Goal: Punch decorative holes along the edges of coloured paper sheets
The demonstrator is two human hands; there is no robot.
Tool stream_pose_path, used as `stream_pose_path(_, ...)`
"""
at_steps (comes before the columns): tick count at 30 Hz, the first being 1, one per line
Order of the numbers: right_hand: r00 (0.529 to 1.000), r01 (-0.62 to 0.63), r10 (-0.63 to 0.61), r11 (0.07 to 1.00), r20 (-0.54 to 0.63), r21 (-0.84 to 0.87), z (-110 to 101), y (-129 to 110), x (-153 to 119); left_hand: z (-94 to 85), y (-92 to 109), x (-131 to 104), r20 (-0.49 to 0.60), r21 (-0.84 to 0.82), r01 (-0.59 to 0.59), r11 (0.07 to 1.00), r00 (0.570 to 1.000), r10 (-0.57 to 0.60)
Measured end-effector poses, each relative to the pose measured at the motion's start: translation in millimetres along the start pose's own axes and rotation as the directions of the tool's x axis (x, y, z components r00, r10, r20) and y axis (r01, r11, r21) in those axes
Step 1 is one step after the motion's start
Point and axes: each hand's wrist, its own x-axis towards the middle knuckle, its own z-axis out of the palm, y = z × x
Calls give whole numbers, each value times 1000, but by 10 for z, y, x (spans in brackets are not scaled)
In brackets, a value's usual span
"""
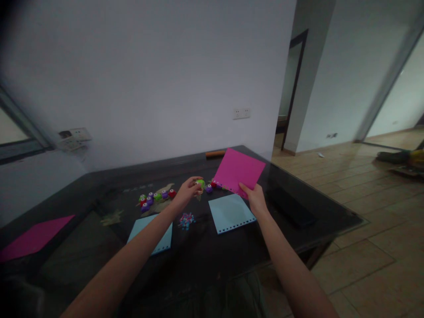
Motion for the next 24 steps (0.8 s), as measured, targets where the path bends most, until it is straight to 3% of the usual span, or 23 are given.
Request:
stream_pose_path(2,1000,-4,4,1000,-2,13,4,-5,2,114,-55,173,-39,60,7,998,999,-4)
stream_pose_path(5,1000,-7,7,999,10,35,9,-9,4,289,-122,333,5,318,-5,948,1000,4)
stream_pose_path(8,1000,-2,1,999,10,34,4,-3,5,442,-161,386,38,626,-71,777,997,60)
stream_pose_path(11,1000,-2,2,1000,17,24,-2,-2,-1,537,-202,379,84,804,-105,585,994,63)
stream_pose_path(15,1000,5,-6,1000,31,16,0,-14,-14,569,-299,343,180,853,-178,490,983,43)
stream_pose_path(24,999,14,-13,1000,30,-12,31,-37,-33,549,-379,340,176,865,-169,473,984,29)
